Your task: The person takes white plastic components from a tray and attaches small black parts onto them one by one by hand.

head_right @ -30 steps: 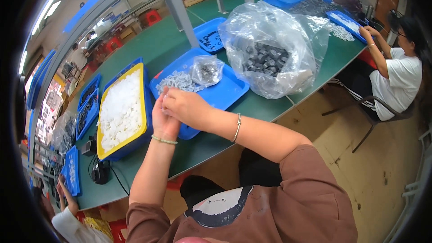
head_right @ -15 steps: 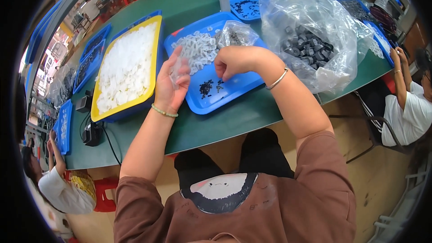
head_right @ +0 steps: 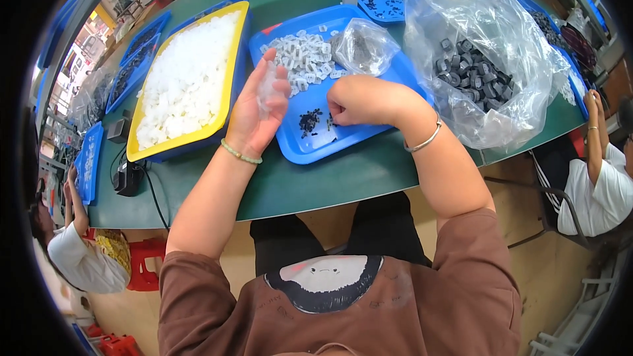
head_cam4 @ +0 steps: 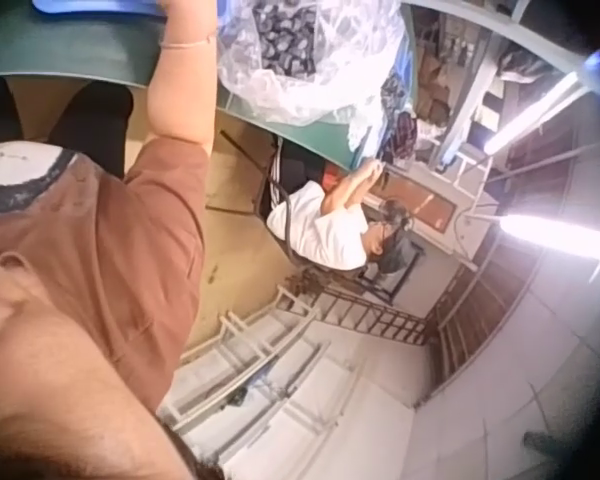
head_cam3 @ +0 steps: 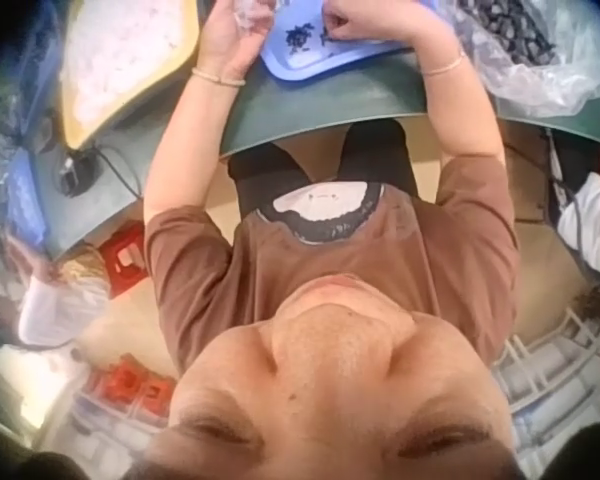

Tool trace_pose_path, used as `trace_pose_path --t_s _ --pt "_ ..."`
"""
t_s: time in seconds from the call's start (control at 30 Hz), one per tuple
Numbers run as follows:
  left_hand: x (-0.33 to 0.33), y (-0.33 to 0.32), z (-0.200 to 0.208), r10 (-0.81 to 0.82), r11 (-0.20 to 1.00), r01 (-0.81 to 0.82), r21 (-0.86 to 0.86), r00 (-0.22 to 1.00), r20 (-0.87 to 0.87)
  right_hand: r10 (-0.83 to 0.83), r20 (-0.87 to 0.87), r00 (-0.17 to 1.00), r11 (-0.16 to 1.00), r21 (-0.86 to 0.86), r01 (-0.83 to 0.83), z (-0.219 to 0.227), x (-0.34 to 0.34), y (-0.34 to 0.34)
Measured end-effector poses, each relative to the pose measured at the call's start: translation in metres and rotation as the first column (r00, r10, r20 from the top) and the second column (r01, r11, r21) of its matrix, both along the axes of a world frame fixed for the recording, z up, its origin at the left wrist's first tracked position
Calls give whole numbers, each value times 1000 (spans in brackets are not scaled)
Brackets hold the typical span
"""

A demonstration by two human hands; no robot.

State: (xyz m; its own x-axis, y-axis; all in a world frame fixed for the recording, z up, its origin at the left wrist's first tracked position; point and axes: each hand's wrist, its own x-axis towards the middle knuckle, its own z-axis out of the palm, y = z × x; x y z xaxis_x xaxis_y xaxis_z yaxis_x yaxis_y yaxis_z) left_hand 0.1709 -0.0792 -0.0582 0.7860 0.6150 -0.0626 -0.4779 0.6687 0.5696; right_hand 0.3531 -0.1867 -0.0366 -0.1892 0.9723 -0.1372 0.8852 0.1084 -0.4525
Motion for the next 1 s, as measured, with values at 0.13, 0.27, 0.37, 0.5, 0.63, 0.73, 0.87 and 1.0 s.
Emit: trace_pose_path --t_s 0.13,0.27,0.37,0.5,0.63,0.73,0.87,1.0 --pt "0 -6 3 -41 988 43 149 999 -19 10 22 1000 995 100 -13 -3 2 0" --pt "-1 -1 0 -42 986 52 156 997 -68 -63 -169 984 981 170 92 11 -5 0" --pt "1 -3 2 4 983 22 184 990 -139 -100 -273 957 931 315 187 9 -5 3" --pt "3 -14 11 47 965 2 262 982 -181 -62 -433 899 807 509 301 5 -6 12" --pt "2 -12 8 74 958 -24 285 983 -166 -24 -715 699 775 429 465 3 -13 16" --pt "3 -14 7 87 934 -13 356 978 -191 14 -797 604 813 361 456 0 -17 16" --pt "4 -15 -1 119 917 -34 397 974 -193 28 -858 513 850 291 440 -1 -26 17" --pt "5 -19 1 161 925 -80 372 968 -191 44 -844 535 784 361 505 -4 -33 18"
